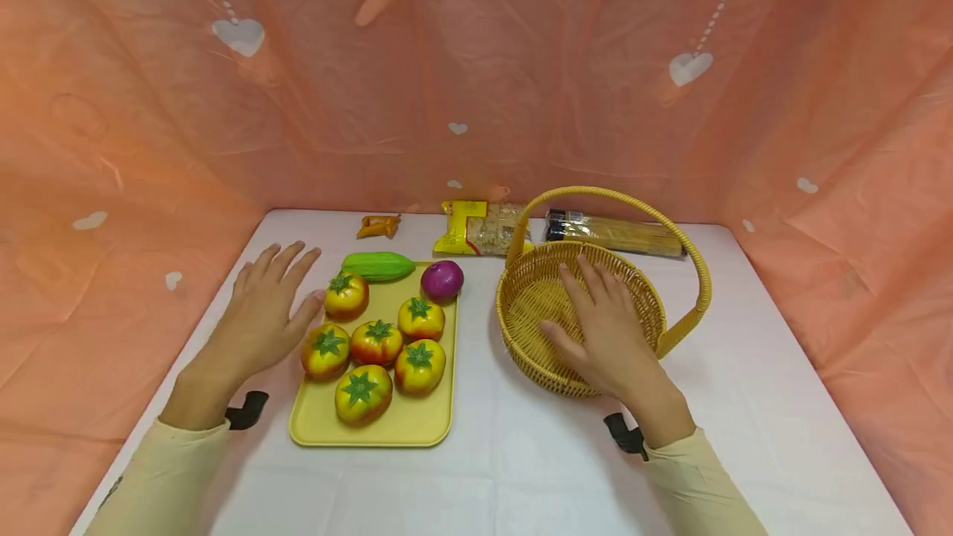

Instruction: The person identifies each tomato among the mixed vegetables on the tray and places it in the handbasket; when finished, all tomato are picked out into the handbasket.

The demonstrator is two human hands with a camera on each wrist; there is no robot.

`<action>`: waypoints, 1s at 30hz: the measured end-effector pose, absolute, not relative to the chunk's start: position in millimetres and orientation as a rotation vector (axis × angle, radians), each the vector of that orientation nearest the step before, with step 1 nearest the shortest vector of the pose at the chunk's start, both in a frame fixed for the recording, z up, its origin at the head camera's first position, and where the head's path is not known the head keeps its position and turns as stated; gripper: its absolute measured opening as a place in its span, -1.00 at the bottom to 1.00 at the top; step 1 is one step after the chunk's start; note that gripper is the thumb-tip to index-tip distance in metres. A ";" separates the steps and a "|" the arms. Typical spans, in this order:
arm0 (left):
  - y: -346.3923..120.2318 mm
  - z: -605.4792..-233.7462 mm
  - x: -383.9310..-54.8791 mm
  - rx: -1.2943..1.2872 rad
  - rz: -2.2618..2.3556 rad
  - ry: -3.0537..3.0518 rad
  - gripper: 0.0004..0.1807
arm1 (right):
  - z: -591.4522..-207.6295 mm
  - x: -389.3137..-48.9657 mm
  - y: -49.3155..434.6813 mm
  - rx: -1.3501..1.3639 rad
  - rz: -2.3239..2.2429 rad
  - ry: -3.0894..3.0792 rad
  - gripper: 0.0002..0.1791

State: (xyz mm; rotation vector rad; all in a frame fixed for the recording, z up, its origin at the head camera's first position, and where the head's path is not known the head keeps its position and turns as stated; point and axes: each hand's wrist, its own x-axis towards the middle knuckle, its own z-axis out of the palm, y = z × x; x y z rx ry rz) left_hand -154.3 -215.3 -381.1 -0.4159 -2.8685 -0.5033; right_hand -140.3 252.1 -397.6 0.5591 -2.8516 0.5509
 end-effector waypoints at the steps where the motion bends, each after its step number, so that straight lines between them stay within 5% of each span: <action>1: -223.3 -380.8 -154.7 -0.430 -0.564 -2.835 -0.31 | -397.0 -138.7 254.1 0.571 0.611 -2.845 -0.09; 12: -298.6 -405.8 -163.9 -0.261 -1.104 -2.673 -0.44 | -392.0 -121.7 252.0 0.731 0.975 -2.634 -0.19; 30: -281.5 -435.1 -217.5 -0.236 -1.180 -3.015 -0.47 | -410.3 -136.6 160.7 1.181 1.434 -2.547 -0.36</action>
